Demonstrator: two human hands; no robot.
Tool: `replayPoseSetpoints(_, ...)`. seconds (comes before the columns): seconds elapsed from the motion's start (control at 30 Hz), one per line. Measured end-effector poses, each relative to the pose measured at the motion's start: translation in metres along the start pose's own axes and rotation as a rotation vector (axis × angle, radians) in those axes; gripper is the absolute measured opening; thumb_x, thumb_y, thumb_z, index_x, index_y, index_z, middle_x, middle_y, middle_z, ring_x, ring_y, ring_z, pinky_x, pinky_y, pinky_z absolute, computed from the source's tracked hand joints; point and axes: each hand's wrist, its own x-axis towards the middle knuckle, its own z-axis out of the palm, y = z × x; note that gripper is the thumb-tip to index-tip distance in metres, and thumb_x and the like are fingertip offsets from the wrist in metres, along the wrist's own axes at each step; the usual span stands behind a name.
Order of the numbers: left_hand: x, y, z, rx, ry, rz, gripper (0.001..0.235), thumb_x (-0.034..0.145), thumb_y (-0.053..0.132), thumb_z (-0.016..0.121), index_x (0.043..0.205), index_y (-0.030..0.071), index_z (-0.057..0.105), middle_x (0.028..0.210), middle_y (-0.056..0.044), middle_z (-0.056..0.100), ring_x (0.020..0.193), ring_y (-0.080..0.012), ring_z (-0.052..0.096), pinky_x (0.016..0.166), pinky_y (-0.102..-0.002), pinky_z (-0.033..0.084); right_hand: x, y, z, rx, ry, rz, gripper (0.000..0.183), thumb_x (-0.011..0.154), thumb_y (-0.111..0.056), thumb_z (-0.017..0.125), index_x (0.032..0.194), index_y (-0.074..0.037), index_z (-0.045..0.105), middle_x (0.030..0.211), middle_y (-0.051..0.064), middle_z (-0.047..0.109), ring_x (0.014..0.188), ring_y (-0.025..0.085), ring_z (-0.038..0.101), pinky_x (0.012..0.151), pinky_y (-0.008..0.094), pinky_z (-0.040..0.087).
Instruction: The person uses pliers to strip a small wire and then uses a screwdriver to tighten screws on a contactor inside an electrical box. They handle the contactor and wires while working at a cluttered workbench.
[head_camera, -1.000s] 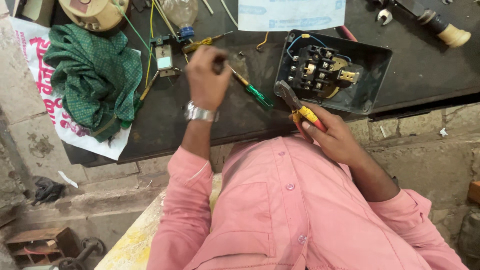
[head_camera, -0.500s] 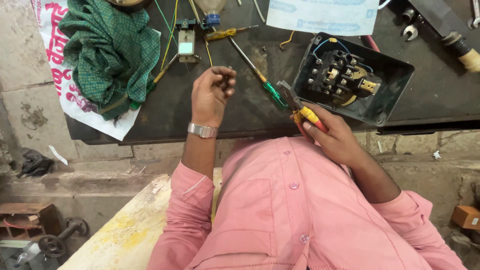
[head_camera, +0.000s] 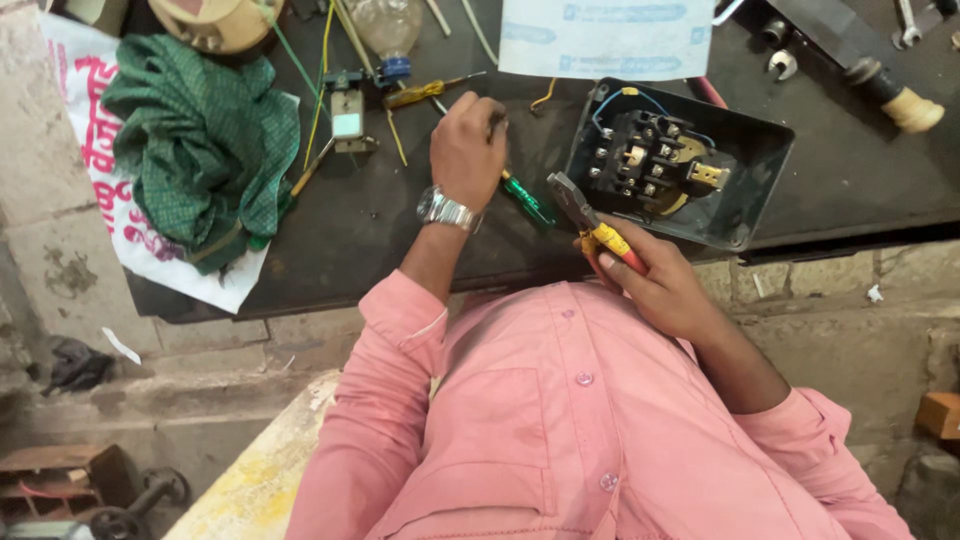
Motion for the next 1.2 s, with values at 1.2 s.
replayPoseSetpoints(1.2,-0.049,-0.035,-0.051,0.034,0.014,-0.248,0.017,0.082,0.01,0.078,0.093,0.002,0.068,0.076,-0.012,0.066,0.065,-0.0268,0.063,0.06,-0.04,0.048,0.001,-0.001,0.014,-0.126,-0.062,-0.01,0.044,0.1,-0.008,0.058,0.144,-0.005,0.055,0.108,0.001,0.07,0.085,0.006,0.06,0.075,0.022,0.051)
